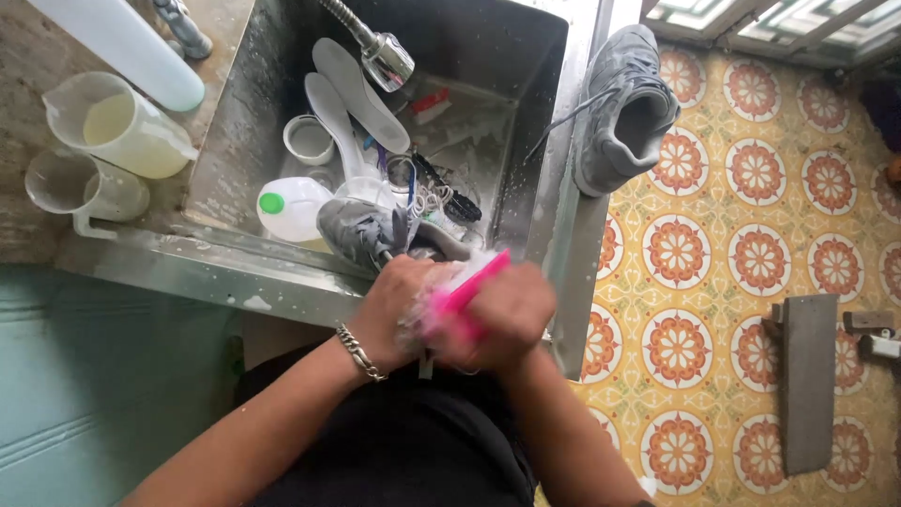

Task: Thoroughly scrubbing the exterior, sole, and tongue of a sneaker using brushes and cleaning solution in a sink.

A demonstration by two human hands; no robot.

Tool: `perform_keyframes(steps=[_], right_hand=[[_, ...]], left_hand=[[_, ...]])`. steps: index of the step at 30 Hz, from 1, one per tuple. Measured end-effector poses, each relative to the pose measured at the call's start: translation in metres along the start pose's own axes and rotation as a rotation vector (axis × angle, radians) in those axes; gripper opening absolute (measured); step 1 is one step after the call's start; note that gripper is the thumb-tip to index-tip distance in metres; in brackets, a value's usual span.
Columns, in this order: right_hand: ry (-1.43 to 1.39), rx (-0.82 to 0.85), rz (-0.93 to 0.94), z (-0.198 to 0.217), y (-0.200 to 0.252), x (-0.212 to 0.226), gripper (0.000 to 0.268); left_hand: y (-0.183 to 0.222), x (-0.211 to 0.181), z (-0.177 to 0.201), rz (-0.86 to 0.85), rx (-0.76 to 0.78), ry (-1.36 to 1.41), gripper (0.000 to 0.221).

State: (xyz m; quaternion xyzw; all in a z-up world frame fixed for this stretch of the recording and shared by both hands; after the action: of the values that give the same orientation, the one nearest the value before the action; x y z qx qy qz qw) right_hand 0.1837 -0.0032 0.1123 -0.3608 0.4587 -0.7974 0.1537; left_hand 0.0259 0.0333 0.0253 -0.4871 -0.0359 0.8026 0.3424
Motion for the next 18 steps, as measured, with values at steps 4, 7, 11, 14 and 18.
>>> perform_keyframes(steps=[4,7,11,14,18], right_hand=[[0.213,-0.037,0.078,0.011,0.021,-0.043,0.049],[0.097,-0.025,0.114,-0.001,-0.009,0.027,0.052],[0.085,-0.029,0.058,-0.014,0.046,-0.08,0.059],[0.375,0.057,0.231,-0.017,0.003,0.006,0.064],[-0.135,0.034,0.138,-0.036,0.01,0.031,0.053]], left_hand=[[0.008,-0.001,0.004,0.017,-0.061,-0.021,0.022],[0.009,0.004,0.002,0.017,-0.054,-0.044,0.022],[-0.001,-0.041,0.047,-0.009,-0.093,-0.091,0.015],[0.044,0.011,0.014,0.047,-0.092,-0.107,0.024],[0.03,0.002,0.055,-0.034,-0.056,-0.165,0.016]])
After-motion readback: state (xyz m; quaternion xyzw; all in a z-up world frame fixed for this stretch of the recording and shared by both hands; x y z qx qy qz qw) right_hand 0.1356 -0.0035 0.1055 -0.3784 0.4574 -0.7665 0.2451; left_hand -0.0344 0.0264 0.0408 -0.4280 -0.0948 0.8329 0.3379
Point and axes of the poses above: each hand's wrist, its own y-axis away from the middle knuckle, its own z-axis out of the back of the hand, x = y × z, the point moved 5 cm from there along -y, towards the middle knuckle, and after that the axes turned 7 degrees about -x, right-handed, at the moved point
